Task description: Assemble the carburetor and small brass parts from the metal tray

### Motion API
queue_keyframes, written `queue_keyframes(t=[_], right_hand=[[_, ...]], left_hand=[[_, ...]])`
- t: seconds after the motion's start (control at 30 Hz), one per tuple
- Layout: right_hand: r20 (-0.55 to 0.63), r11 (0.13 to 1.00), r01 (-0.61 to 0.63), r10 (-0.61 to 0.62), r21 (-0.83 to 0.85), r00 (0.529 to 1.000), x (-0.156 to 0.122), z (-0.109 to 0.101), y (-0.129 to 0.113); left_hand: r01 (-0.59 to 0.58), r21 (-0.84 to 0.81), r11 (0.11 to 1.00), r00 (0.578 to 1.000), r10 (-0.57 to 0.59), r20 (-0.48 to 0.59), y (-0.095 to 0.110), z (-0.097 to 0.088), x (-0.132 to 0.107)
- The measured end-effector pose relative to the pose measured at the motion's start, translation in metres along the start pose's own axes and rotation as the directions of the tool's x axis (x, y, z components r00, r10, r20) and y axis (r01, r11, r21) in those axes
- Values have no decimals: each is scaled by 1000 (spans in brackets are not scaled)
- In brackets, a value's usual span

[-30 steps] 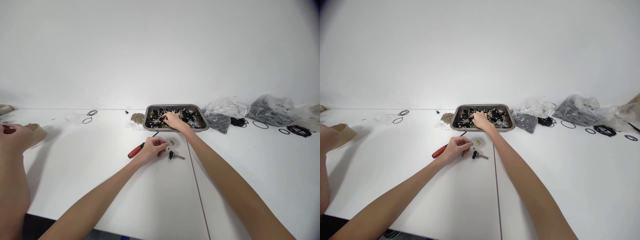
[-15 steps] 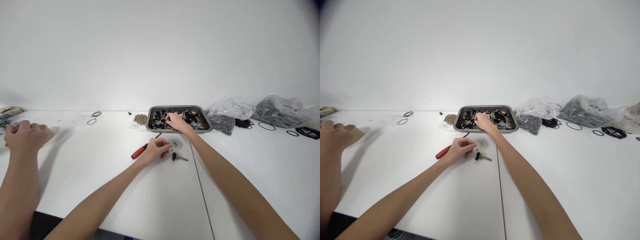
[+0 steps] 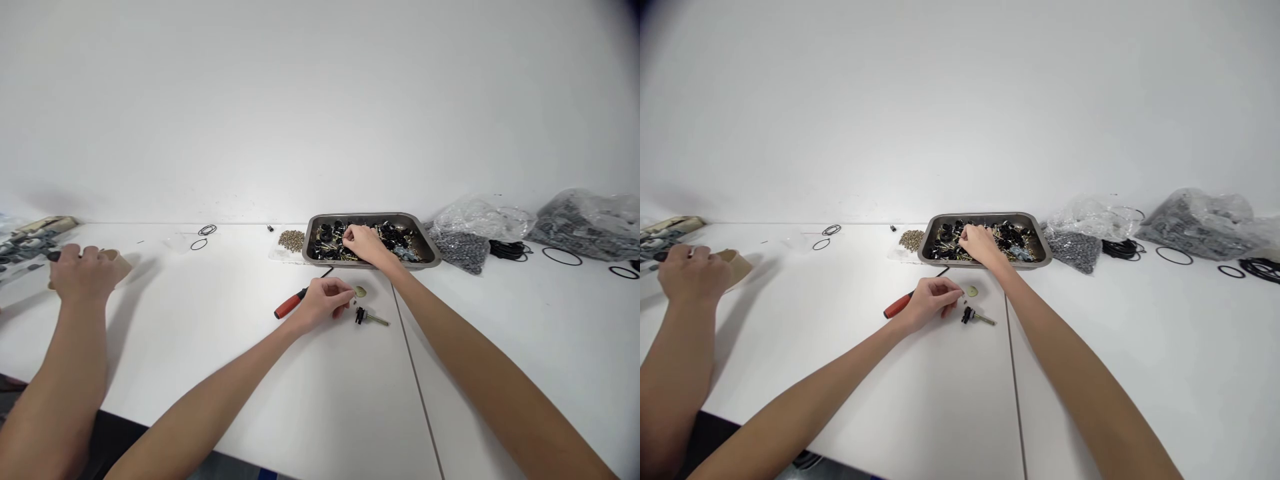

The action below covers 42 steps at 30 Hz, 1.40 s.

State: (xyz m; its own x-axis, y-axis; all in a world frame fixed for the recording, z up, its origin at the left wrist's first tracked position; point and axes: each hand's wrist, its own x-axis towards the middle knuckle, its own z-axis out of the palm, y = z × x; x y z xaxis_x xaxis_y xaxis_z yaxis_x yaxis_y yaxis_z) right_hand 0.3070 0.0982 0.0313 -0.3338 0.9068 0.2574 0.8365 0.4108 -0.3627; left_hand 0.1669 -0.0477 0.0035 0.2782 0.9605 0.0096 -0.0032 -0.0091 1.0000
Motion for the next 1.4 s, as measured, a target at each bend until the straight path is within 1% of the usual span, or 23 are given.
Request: queue_keyframes(t=[0.2,0.33,0.43,0.53,0.63,0.7,0.77,0.83,0.9,0.97,1.07,1.17,1.27,1.33,1.4], right_hand=[[-45,997,-68,70,42,996,-1,-5,-4],[-104,976,-103,125,191,987,-2,-12,1],[-119,957,-78,116,279,986,-11,-28,7],[-115,944,-45,87,327,990,-32,-51,13],[-102,929,-28,71,369,992,-61,-71,19],[-90,922,-15,54,386,994,-83,-80,24],[-75,922,-12,45,388,996,-105,-85,30],[-65,921,-18,47,389,997,-127,-85,36],[-76,909,-27,65,416,995,-145,-81,42],[-113,880,-46,113,472,987,-158,-71,47],[-154,836,-63,174,545,973,-169,-52,51],[-133,826,-45,144,561,981,-174,-40,49],[-124,839,-21,105,545,987,-175,-41,47],[-145,849,-9,100,528,984,-175,-45,48],[-171,859,1,101,512,980,-174,-48,49]], left_hand=[[0,23,1000,1000,0,0,0,0,-1],[6,41,999,1000,-6,-3,0,-1,-1],[5,37,999,1000,-5,-3,0,-1,-1],[9,26,1000,1000,-9,-10,0,0,0],[-3,2,1000,1000,3,-21,0,1,0],[-33,-9,999,998,33,-46,1,1,1],[-83,4,997,993,83,-89,5,-1,4],[-140,52,989,981,146,-128,15,-4,9],[-181,124,976,970,198,-142,26,-9,18],[-194,211,958,964,227,-140,38,-13,31],[-176,375,910,959,245,-143,48,-16,61],[-168,488,857,951,271,-150,51,-13,94],[-168,588,791,947,295,-126,49,-6,117],[-187,649,738,947,311,-81,46,-1,122],[-227,700,677,943,332,-16,43,3,116]])
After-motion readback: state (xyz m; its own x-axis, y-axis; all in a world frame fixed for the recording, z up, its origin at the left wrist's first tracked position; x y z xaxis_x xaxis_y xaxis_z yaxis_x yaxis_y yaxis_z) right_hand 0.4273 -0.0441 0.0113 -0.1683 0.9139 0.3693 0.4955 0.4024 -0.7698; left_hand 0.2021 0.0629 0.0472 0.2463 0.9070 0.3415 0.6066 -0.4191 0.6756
